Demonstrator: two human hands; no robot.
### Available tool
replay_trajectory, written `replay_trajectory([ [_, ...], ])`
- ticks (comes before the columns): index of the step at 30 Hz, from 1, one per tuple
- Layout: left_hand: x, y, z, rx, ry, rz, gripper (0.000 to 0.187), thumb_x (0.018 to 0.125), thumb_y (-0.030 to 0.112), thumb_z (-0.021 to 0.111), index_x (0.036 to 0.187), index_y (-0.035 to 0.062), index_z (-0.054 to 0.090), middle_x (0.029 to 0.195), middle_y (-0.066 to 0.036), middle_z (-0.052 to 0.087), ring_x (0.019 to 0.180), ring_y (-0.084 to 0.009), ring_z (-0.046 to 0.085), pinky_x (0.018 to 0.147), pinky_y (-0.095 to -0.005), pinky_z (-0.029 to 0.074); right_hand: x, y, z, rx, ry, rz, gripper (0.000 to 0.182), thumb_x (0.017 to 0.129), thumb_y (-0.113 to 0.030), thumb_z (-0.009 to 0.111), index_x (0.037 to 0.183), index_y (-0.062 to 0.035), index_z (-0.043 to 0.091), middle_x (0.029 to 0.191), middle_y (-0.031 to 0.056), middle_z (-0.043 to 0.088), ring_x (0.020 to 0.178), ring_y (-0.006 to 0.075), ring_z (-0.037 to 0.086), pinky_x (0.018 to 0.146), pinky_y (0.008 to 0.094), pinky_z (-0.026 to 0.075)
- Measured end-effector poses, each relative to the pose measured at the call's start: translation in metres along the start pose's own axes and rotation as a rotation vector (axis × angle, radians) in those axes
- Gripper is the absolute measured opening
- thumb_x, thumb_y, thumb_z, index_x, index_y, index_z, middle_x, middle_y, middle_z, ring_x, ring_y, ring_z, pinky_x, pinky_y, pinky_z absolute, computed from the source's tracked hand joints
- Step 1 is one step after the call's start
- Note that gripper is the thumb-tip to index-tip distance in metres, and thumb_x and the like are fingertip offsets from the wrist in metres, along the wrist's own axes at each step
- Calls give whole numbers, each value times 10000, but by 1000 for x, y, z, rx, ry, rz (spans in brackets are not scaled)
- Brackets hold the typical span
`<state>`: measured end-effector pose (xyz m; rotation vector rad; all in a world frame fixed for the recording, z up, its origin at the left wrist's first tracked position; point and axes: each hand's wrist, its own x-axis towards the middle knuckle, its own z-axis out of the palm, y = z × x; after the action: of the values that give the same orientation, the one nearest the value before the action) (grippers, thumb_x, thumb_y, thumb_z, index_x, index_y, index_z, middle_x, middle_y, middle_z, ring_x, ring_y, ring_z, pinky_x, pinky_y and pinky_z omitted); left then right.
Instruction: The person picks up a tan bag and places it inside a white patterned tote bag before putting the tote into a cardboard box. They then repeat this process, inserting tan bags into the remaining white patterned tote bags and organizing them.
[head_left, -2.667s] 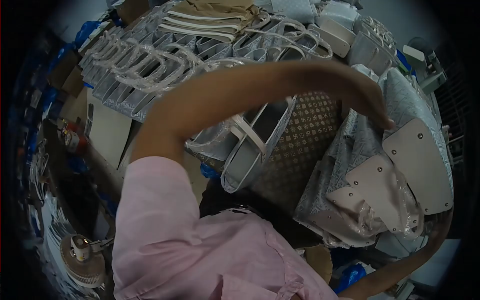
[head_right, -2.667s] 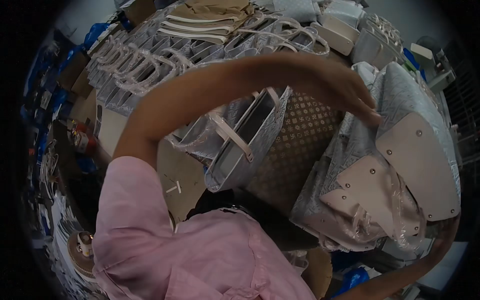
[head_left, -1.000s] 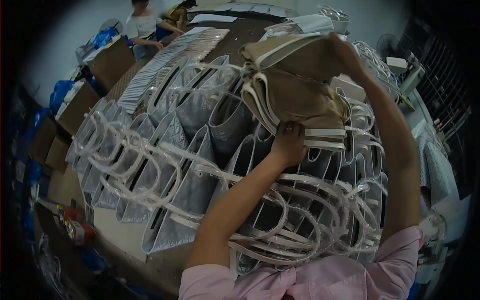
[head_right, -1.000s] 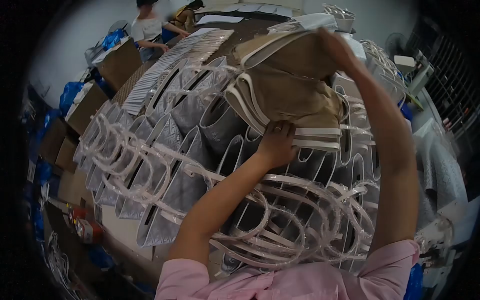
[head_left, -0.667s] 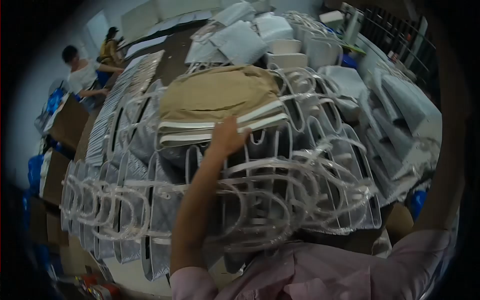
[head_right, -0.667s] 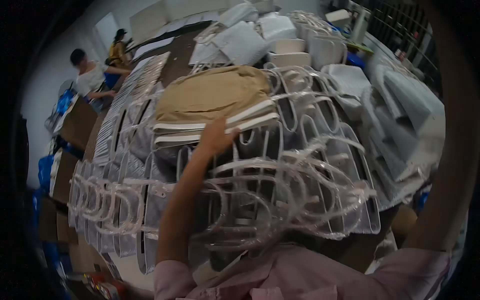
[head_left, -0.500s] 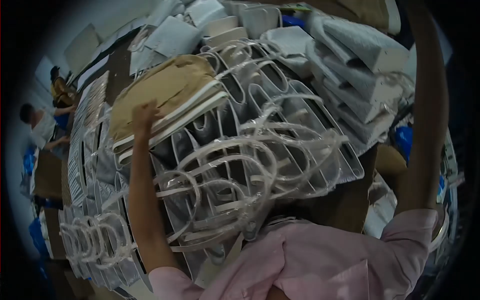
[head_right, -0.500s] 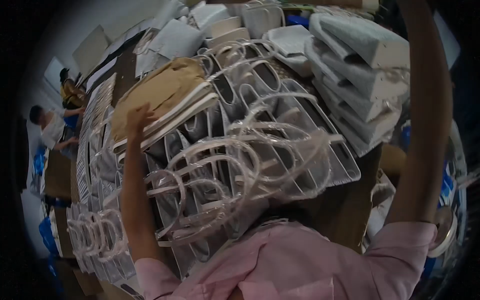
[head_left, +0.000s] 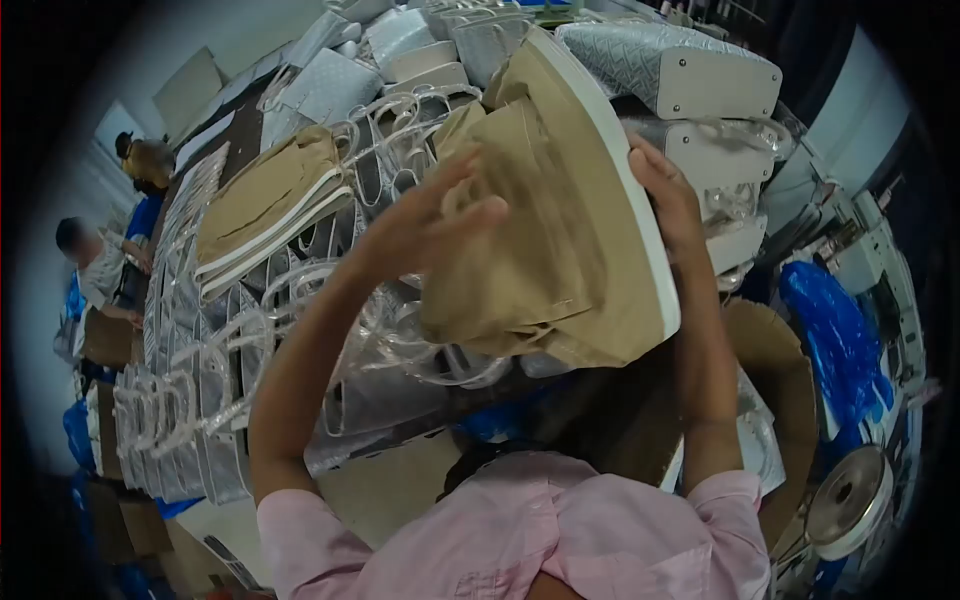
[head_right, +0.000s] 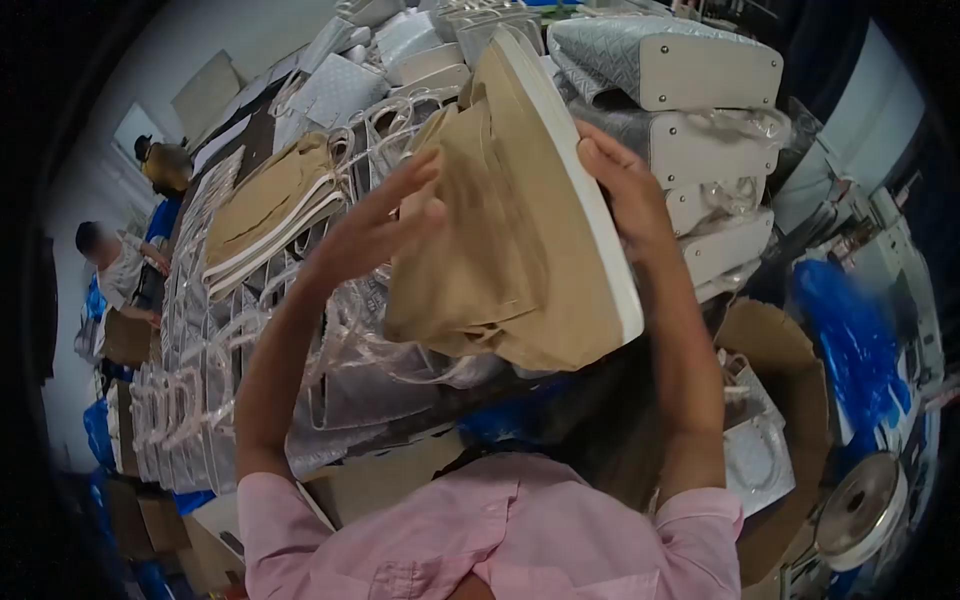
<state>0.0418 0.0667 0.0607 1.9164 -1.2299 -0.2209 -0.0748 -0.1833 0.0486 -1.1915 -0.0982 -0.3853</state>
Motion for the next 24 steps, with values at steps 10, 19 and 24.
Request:
replay_trajectory([
  [10,21,126,41,-247,527,-116,660,854,588,490,1127,-13,508,906,-105,603,856,-198,604,742,-289,480,10,-71,42,-505,-478,-717,362,941,-223,506,1266,-64,524,1108,80,607,924,118,578,830,260,450],
  [19,-99,78,-66,-774,1094,-157,348,877,239,510,1094,-29,555,1026,-181,622,886,-260,642,813,-356,524,4,-65,42,-215,-701,-644,382,885,-207,591,1230,-48,546,1076,119,643,1003,206,606,877,318,472],
  [24,-230,-26,-66,-771,1072,-606,404,859,296,581,1102,-24,547,965,-174,640,778,-245,663,654,-378,546,-2,75,-22,-930,-679,-239,383,811,-178,684,1147,-19,590,916,79,669,819,184,613,768,309,475],
])
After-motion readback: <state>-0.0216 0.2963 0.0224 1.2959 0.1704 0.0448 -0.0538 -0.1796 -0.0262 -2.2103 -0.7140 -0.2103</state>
